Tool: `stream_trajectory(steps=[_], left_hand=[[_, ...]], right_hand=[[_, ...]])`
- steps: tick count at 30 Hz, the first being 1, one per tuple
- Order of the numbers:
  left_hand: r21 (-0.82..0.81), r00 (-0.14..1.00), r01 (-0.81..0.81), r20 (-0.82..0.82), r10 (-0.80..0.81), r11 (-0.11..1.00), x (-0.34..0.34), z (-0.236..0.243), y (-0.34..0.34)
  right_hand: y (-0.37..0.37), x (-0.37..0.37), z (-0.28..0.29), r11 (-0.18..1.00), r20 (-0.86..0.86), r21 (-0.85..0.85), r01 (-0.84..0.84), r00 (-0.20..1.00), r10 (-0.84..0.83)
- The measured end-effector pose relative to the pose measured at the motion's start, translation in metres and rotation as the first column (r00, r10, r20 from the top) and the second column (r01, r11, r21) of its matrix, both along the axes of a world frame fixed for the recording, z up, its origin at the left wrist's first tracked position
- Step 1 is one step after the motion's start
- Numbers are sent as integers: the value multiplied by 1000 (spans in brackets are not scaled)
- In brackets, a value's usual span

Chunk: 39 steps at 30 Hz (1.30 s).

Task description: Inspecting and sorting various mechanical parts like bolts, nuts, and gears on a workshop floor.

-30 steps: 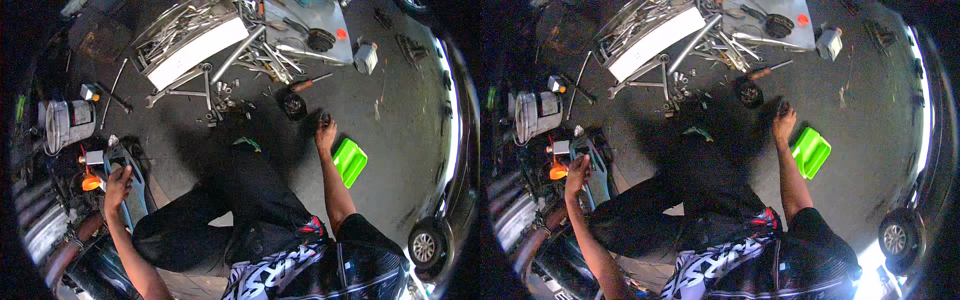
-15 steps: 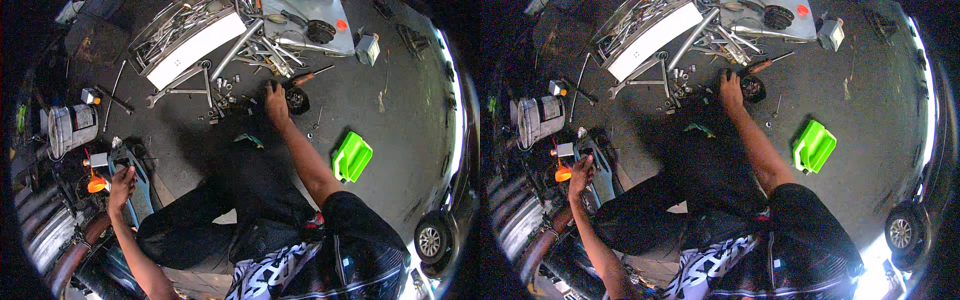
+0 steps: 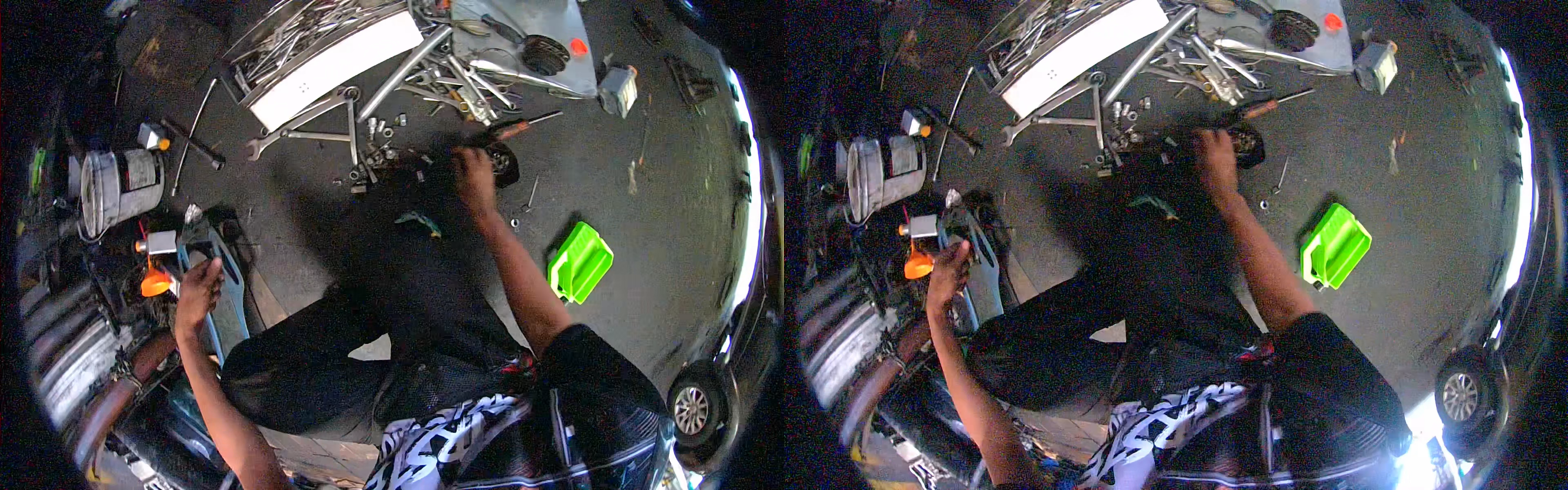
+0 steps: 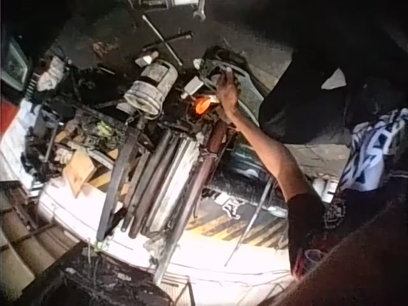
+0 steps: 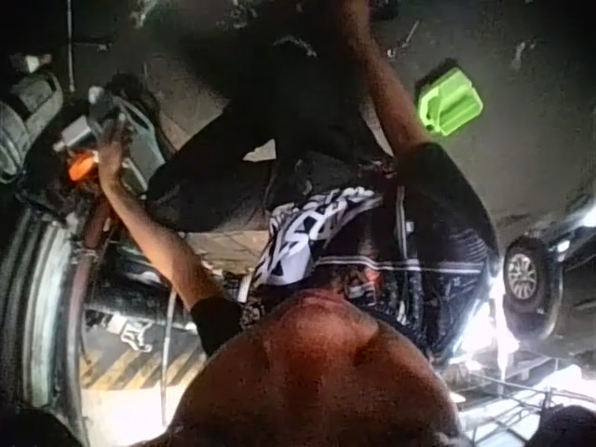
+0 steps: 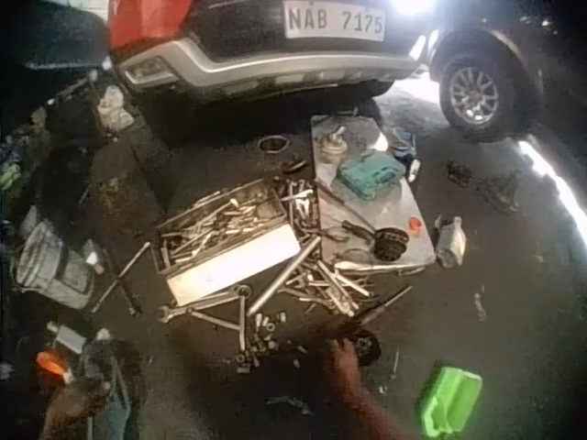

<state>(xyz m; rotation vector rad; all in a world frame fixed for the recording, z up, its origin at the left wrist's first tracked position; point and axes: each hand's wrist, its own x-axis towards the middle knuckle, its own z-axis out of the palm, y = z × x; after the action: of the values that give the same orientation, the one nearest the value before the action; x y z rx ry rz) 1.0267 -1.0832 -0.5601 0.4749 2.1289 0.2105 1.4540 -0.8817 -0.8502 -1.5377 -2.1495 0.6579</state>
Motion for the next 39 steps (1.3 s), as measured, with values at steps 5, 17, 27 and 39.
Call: stream_trajectory(steps=[5,17,27,39], left_hand=[[41,998,53,-19,-53,998,4,0,4],[85,998,24,-65,-18,996,3,-4,0],[85,995,-42,-87,49,995,7,0,-10],[69,997,28,-80,-23,997,8,-2,5]], right_hand=[[-5,54,66,988,-109,-28,152,982,-154],[-2,-54,6,966,126,11,-257,959,254],[7,-85,-23,901,388,-150,-406,814,431],[10,-95,-22,909,141,-13,-417,899,414]])
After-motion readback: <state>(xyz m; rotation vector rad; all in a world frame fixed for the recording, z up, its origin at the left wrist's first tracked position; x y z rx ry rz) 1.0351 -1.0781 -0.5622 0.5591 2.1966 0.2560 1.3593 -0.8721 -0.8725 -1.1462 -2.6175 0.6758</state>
